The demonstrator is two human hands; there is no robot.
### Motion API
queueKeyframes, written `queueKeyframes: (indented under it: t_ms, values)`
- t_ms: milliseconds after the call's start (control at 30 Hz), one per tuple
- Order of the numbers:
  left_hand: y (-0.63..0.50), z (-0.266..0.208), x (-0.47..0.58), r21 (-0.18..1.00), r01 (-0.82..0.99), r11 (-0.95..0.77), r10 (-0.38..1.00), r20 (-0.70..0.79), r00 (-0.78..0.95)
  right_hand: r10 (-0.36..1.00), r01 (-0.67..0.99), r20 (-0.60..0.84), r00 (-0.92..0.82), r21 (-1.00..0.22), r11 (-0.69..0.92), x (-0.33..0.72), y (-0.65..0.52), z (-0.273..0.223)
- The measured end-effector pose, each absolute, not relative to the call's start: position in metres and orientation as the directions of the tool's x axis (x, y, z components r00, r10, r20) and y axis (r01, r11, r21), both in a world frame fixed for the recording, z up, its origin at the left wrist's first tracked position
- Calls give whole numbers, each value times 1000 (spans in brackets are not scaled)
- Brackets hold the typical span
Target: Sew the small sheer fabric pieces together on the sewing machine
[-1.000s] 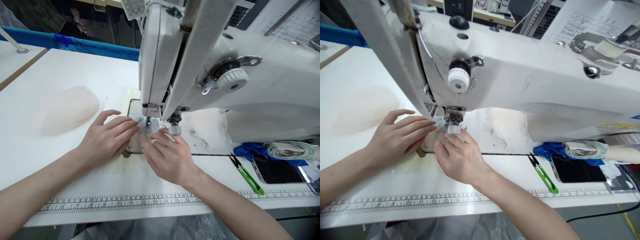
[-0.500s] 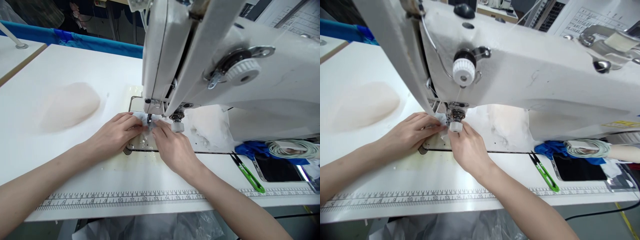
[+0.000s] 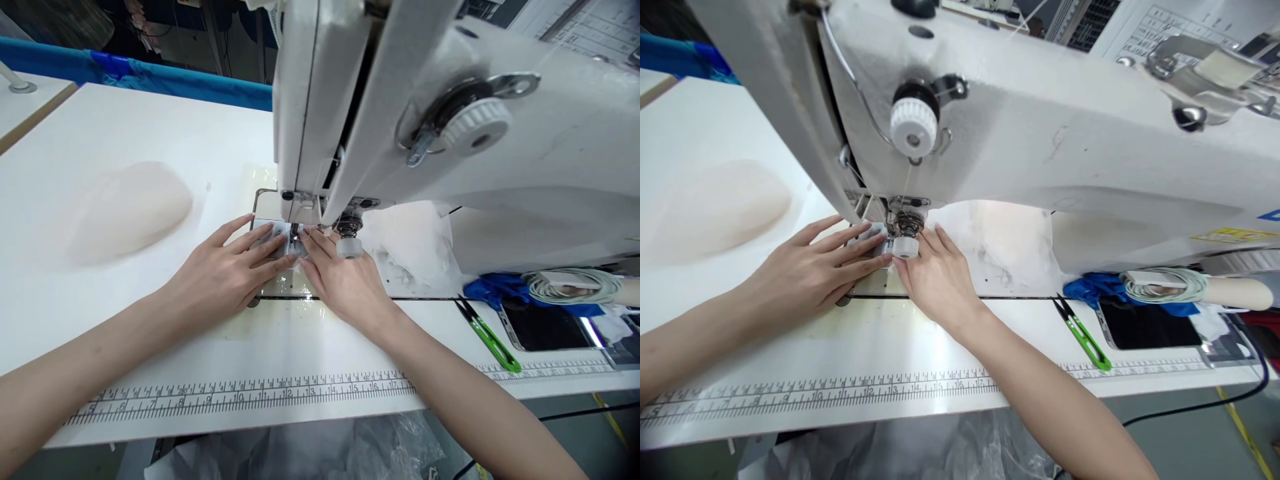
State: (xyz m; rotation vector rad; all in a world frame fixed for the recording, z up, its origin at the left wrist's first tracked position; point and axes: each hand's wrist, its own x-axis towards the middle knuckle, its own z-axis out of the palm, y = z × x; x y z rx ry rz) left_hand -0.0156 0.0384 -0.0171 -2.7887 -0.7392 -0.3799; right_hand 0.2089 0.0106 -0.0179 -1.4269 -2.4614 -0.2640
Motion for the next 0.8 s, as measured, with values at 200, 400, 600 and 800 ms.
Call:
queueKeyframes:
  t_ms: [200,400,600,800]
  values:
    - [35,-14,-12,-170,530,-831,477,274,835,799,858,357,-484,12,514,211,13,-19]
    - [36,-15,-12,-163,519,-839,455,310,834,799,856,359,-482,-4,518,212,13,-19]
    - [35,-17,-12,-144,532,-835,473,306,826,798,861,362,-482,26,508,213,12,-20]
    - [36,-18,-12,-110,544,-832,498,282,820,798,864,361,-482,42,502,212,13,-19]
